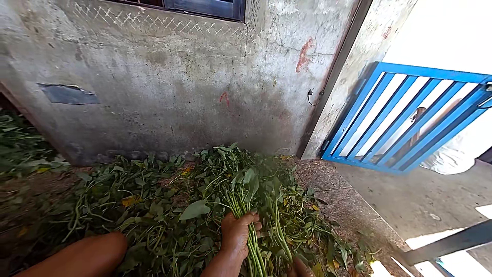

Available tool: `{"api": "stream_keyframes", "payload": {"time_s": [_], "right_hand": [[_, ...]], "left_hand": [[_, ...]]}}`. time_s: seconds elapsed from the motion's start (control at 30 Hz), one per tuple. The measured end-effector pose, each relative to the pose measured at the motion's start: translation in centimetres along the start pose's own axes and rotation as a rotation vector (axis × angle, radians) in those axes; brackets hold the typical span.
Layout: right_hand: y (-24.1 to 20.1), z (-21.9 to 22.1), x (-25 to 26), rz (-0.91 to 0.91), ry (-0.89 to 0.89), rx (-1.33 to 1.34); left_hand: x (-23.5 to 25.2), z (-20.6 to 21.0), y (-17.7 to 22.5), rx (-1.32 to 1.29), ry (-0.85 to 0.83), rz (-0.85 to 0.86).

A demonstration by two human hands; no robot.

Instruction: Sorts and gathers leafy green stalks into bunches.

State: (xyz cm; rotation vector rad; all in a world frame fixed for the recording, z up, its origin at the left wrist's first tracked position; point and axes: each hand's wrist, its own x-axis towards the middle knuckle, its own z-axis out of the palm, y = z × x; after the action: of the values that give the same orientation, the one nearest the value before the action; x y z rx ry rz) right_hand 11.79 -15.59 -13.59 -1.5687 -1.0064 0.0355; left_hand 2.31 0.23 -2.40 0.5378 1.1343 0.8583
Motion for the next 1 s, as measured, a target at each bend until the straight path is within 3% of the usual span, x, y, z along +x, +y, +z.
{"api": "stream_keyframes", "payload": {"time_s": [0.23, 0.5, 0.77, 0.87, 1.0], "right_hand": [[-1.0, 0.2, 0.1, -0.182, 0.027, -0.300], [-1.5, -0.2, 0.2, -0.068, -0.079, -0.230], [-1.6, -0.7, 0.3, -0.074, -0.230, -0.142], [-1.7, -1.2, 0.6, 0.029, -0.346, 0.013], [-2.2, -2.2, 1.8, 0.292, -0.659, 0.323]], "left_hand": [[-0.4, 0.4, -1.1, 0.072, -0.075, 0.017], [-0.1, 0.0, -1.4, 0.147, -0.235, 0.120], [0.0, -0.1, -1.4, 0.222, -0.227, 0.140], [-0.2, -0.1, -1.3, 0.206, -0.279, 0.121], [-0.1, -0.2, -1.5, 0.247, -0.298, 0.162]]}}
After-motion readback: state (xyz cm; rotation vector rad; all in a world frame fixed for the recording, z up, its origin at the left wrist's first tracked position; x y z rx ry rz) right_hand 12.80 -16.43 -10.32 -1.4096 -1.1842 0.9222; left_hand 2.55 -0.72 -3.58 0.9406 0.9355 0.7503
